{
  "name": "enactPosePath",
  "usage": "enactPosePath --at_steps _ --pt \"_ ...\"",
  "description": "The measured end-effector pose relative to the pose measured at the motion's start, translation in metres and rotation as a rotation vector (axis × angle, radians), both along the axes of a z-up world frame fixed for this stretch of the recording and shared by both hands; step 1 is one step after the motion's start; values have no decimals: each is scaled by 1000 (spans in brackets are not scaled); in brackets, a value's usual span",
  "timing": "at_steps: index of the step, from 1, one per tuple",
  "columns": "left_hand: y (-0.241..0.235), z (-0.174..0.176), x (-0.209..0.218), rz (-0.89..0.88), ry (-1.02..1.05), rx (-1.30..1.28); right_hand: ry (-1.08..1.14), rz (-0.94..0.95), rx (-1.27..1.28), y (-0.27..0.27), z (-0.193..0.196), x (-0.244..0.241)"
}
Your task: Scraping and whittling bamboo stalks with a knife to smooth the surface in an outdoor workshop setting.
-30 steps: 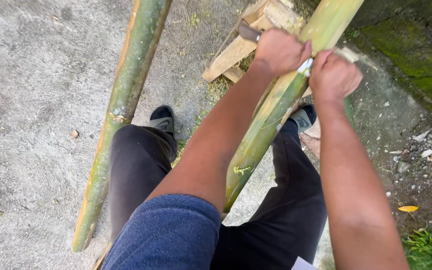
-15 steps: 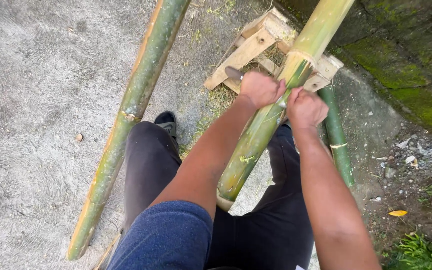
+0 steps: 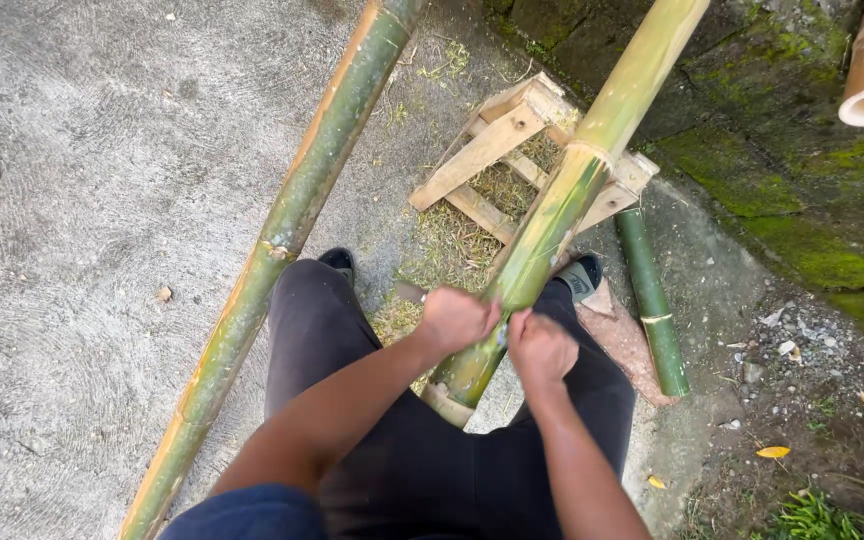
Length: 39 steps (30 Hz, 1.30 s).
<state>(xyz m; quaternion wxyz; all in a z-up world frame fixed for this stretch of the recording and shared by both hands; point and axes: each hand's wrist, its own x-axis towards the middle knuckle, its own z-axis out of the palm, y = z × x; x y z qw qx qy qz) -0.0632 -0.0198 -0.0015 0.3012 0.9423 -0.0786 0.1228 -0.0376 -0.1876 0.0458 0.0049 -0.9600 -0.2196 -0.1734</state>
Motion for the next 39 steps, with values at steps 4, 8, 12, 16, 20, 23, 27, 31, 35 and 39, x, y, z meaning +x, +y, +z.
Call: enactPosePath --at_steps 4,8,12,16,20,23,27,31,35,39 --pt "6 12 10 -9 37 -25 56 5 137 3 1 4" --pt "2 15 93 -34 94 57 6 -55 51 -8 -5 80" --pt "-9 4 206 62 -27 53 -59 -76 16 -11 0 188" --pt "-13 16 287 61 8 81 -110 -38 6 -18 5 272" --pt "-19 4 334 131 -213 20 -302 65 32 -25 0 321" --pt "-19 6 342 168 -314 29 -333 100 60 -26 1 328" --pt "-14 14 340 176 -354 70 -354 135 83 -24 3 330" --pt "-13 16 340 177 -366 79 -352 126 70 -25 4 326" --pt "-14 15 331 173 -275 73 -292 109 75 -24 3 321" --pt "-15 16 323 154 -228 50 -256 95 77 -25 1 312"
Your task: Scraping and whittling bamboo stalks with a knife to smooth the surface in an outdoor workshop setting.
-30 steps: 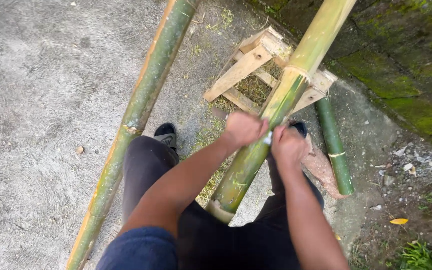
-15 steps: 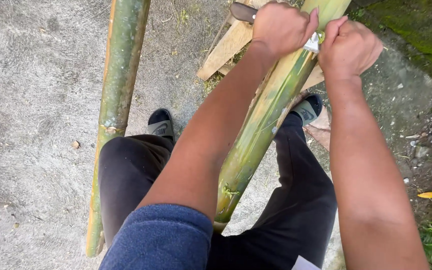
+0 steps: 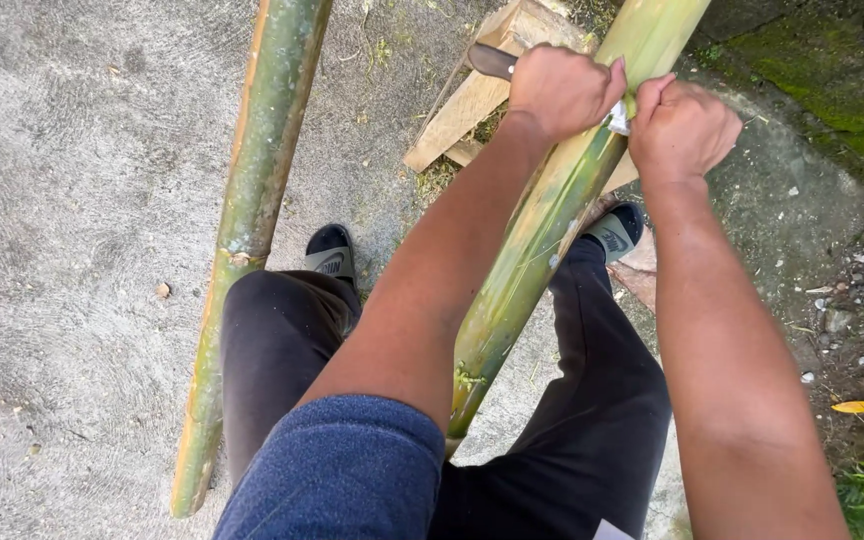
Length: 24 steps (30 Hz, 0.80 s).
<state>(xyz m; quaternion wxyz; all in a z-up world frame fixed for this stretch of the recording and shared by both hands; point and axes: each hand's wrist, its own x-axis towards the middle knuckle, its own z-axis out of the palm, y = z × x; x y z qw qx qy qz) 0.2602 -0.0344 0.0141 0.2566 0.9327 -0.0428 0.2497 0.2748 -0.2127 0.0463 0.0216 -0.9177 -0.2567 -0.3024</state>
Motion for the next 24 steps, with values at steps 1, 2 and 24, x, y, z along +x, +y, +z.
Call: enactPosePath --at_steps 1,2,24 --pt "0 0 -6 0 3 -3 3 0 -3 0 0 -6" --pt "0 0 -13 -2 17 -12 9 1 -15 0 0 -13" --pt "11 11 -76 -121 306 -26 216 -93 -53 7 1 -70"
